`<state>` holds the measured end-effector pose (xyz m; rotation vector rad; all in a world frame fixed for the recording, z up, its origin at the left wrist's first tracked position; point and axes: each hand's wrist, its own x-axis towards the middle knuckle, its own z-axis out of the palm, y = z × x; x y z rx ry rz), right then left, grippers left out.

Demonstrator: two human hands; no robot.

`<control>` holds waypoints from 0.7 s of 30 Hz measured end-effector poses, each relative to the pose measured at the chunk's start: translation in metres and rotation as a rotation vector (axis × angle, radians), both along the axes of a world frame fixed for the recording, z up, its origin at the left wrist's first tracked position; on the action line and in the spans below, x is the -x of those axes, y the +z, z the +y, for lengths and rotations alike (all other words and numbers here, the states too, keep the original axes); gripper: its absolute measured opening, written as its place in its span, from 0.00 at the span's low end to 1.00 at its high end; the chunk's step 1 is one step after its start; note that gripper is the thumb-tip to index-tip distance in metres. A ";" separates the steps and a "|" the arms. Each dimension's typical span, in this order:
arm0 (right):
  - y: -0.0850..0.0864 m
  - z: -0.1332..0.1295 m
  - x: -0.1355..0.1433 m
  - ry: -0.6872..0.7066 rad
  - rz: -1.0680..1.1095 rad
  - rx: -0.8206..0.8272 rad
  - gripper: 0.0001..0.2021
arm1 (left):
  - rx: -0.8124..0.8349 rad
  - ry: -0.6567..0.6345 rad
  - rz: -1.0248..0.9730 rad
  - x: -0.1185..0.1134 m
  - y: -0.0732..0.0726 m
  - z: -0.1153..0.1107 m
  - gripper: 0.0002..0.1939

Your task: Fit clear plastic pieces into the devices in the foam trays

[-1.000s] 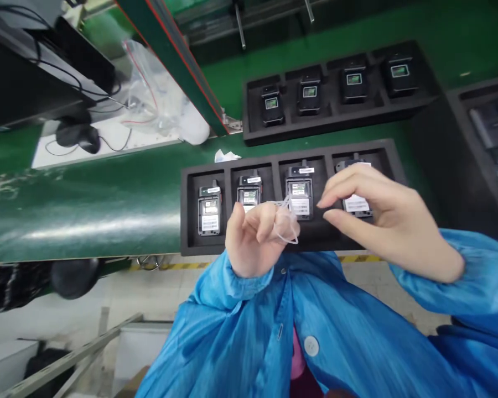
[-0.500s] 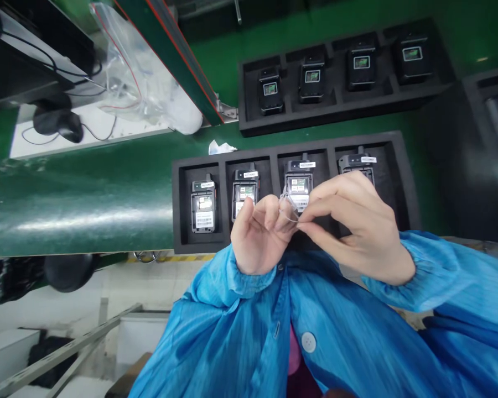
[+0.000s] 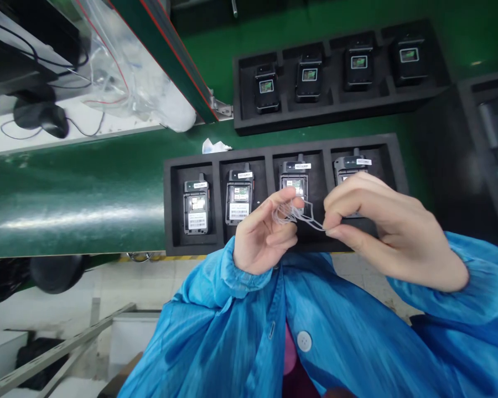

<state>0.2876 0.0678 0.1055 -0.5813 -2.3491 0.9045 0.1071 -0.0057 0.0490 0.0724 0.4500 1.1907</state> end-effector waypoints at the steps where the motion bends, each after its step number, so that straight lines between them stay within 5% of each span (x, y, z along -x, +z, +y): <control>1: 0.001 0.001 -0.002 0.000 0.005 0.038 0.02 | 0.013 0.007 0.008 0.001 0.001 0.000 0.11; 10: 0.011 0.010 -0.028 0.060 -0.014 0.197 0.03 | 0.083 0.106 0.106 0.011 0.025 0.007 0.09; 14: 0.007 0.026 -0.052 -0.184 -0.122 0.047 0.04 | 0.032 0.046 0.350 0.027 0.039 0.016 0.07; 17: 0.002 0.036 -0.068 -0.308 -0.246 -0.037 0.04 | -0.182 -0.043 0.578 0.038 0.046 0.032 0.03; 21: -0.009 0.048 -0.076 -0.299 -0.313 0.011 0.04 | -0.738 -0.211 1.122 0.035 0.043 0.063 0.07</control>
